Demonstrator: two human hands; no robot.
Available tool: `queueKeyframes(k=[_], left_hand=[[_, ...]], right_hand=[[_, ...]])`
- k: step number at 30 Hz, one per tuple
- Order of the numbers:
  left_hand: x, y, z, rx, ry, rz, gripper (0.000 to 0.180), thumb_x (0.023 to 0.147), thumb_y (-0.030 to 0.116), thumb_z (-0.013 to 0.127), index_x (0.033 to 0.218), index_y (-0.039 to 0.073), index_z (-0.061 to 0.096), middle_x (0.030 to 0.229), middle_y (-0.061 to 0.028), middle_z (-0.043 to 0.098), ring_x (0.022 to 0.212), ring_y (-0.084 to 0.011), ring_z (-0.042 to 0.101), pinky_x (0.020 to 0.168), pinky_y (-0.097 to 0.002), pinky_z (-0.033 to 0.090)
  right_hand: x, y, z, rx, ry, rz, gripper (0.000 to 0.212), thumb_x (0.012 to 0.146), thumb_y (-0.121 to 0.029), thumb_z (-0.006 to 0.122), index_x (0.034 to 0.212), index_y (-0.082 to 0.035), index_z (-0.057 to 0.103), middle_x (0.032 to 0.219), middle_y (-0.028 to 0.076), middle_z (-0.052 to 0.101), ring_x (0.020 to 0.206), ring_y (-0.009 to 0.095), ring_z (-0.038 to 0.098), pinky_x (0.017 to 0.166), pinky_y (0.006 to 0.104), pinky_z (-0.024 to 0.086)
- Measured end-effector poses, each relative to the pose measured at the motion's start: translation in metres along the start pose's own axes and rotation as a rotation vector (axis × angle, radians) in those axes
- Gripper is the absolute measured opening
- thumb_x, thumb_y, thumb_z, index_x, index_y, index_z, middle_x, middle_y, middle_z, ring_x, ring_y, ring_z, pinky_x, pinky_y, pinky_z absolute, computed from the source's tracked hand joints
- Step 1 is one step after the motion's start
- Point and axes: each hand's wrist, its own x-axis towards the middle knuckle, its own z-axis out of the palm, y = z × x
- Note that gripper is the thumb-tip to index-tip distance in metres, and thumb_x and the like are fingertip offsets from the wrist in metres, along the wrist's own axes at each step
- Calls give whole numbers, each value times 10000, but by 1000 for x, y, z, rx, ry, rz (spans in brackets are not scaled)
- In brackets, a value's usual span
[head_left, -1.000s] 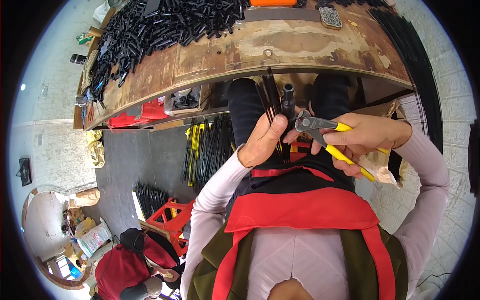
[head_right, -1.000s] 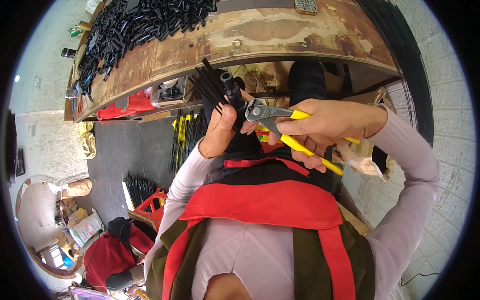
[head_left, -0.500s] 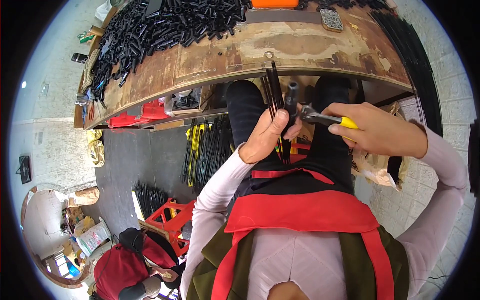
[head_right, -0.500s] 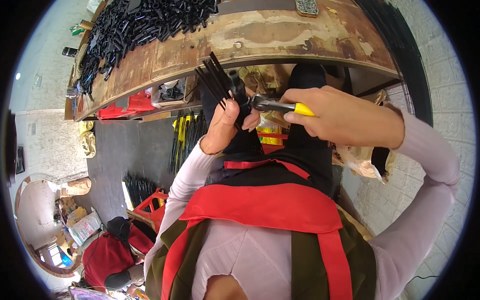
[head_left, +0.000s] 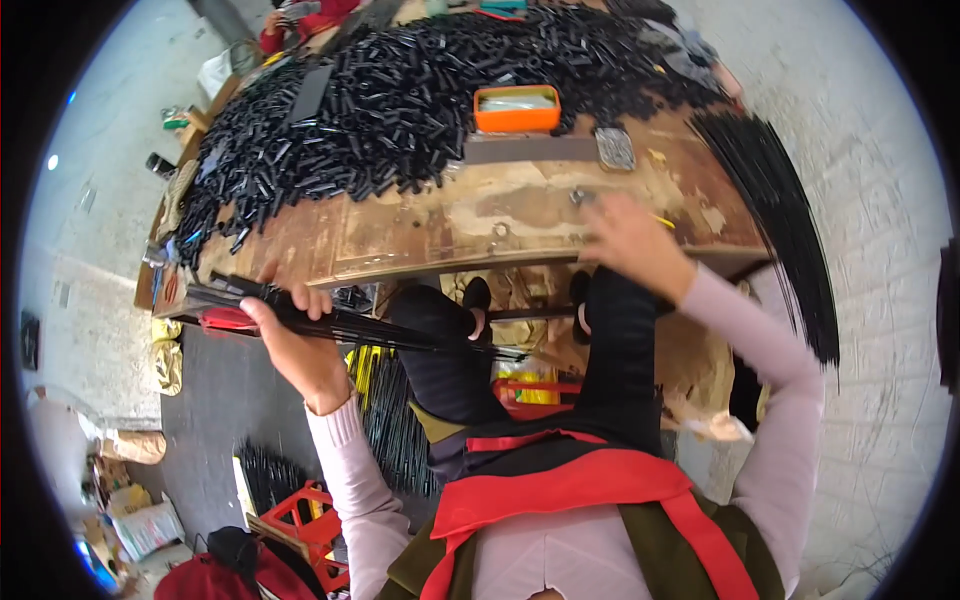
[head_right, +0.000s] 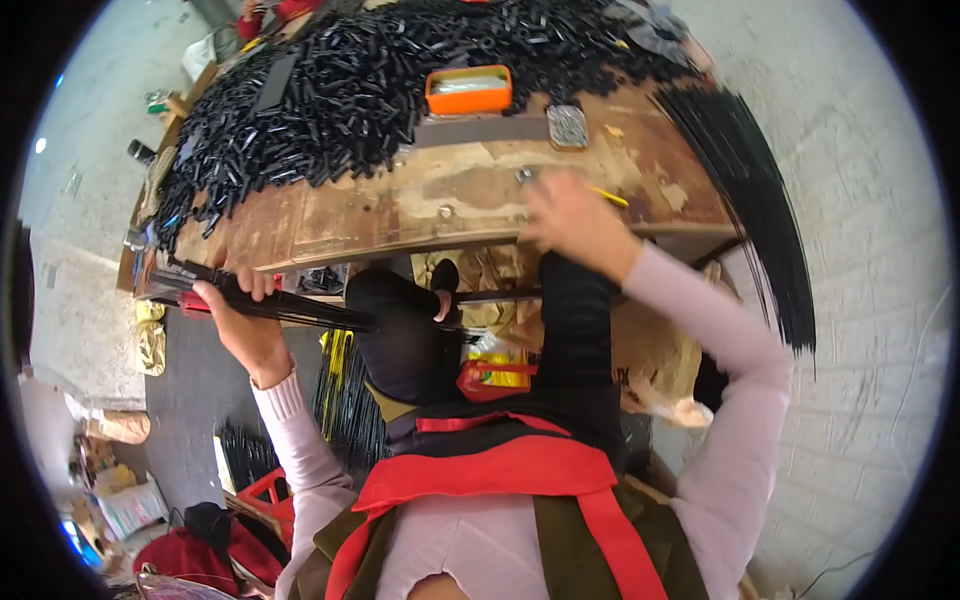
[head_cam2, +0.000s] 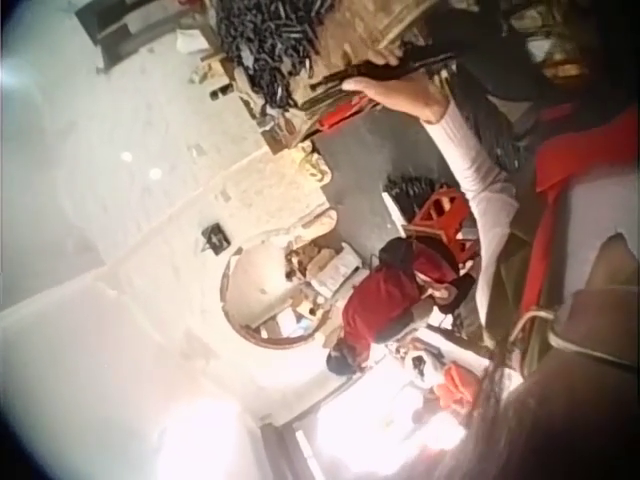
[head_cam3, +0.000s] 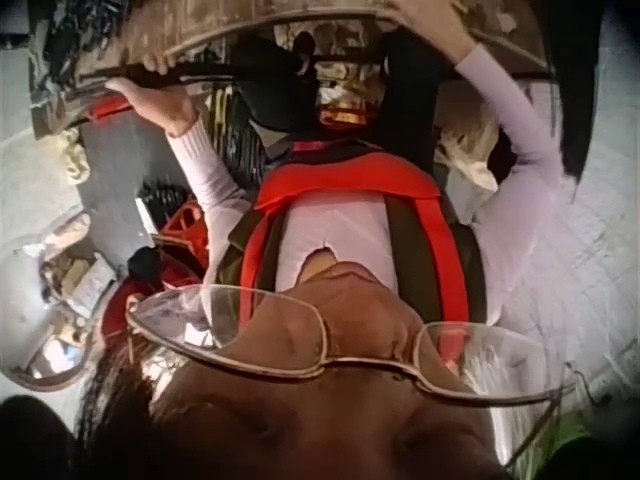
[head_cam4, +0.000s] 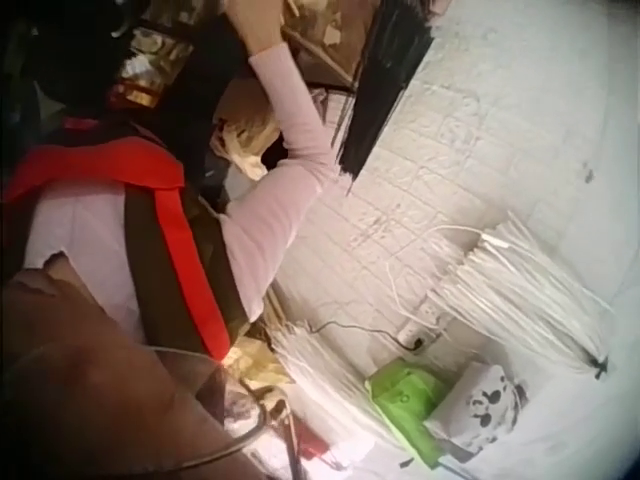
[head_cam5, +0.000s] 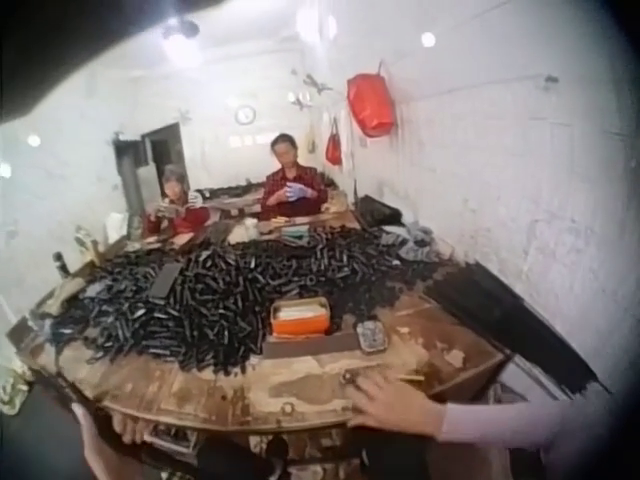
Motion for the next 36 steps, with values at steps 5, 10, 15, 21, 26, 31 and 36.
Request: queueKeyframes(k=[5, 10, 15, 21, 26, 31, 36], left_hand=[[-14, -24, 4, -335, -38, -22, 528, 958, 538, 466, 1104, 32, 505, 742, -8, 411, 676, -147, 392, 685, -311, 365], [-66, -98, 25, -793, 68, -441, 495, 1015, 444, 378, 1073, -30, 508, 858, -98, 540, 843, -225, 533, 873, -399, 447], [-105, -213, 18, -1023, 42, -847, 647, 1015, 514, 252, 1105, -77, 500, 1157, -243, 587, 1132, -347, 555, 1058, -478, 396], [-161, -221, -33, -434, -203, -1496, 565, 999, 527, 360, 1088, 6, 560, 1096, -182, 626, 1045, -318, 608, 925, -447, 492], [-142, -164, -4, 248, -647, -624, 365, 1021, 315, 454, 1215, 31, 576, 1078, -56, 627, 960, -151, 601, 767, -295, 534], [-123, -118, 31, 310, -586, -450, 339, 1019, 214, 481, 1269, -1, 557, 1136, -60, 621, 1066, -128, 559, 890, -257, 467], [-128, -116, 42, 336, -534, -399, 309, 966, 95, 567, 1249, -24, 594, 1106, -83, 652, 1020, -124, 594, 892, -248, 462]], right_hand=[[-47, -135, -42, 1716, -544, 399, 255, 871, -155, 652, 1098, -41, 623, 1128, 130, 606, 958, 296, 631, 812, 380, 534], [-59, -104, -95, 1786, 368, 1009, 515, 771, 34, 587, 1270, 25, 461, 1178, 207, 569, 823, 278, 687, 702, 356, 600], [-95, -58, -134, 1193, 705, 1068, 374, 781, 4, 529, 1153, 3, 489, 888, 108, 593, 557, 121, 562, 489, 215, 476], [-61, -96, -151, 895, 528, 1069, 426, 669, -26, 568, 1094, -17, 560, 840, 16, 531, 660, 82, 500, 602, 211, 434], [-21, -150, -68, 1352, -42, 919, 400, 733, 30, 753, 1106, -38, 623, 884, -24, 500, 732, 28, 493, 600, 180, 385], [4, -125, -50, 1612, -88, 993, 418, 802, 1, 712, 1203, -44, 602, 925, -14, 608, 776, 47, 557, 685, 193, 458], [4, -107, -43, 1597, -35, 1035, 417, 789, -21, 732, 1187, -45, 609, 917, -37, 584, 830, 42, 537, 738, 206, 442]])
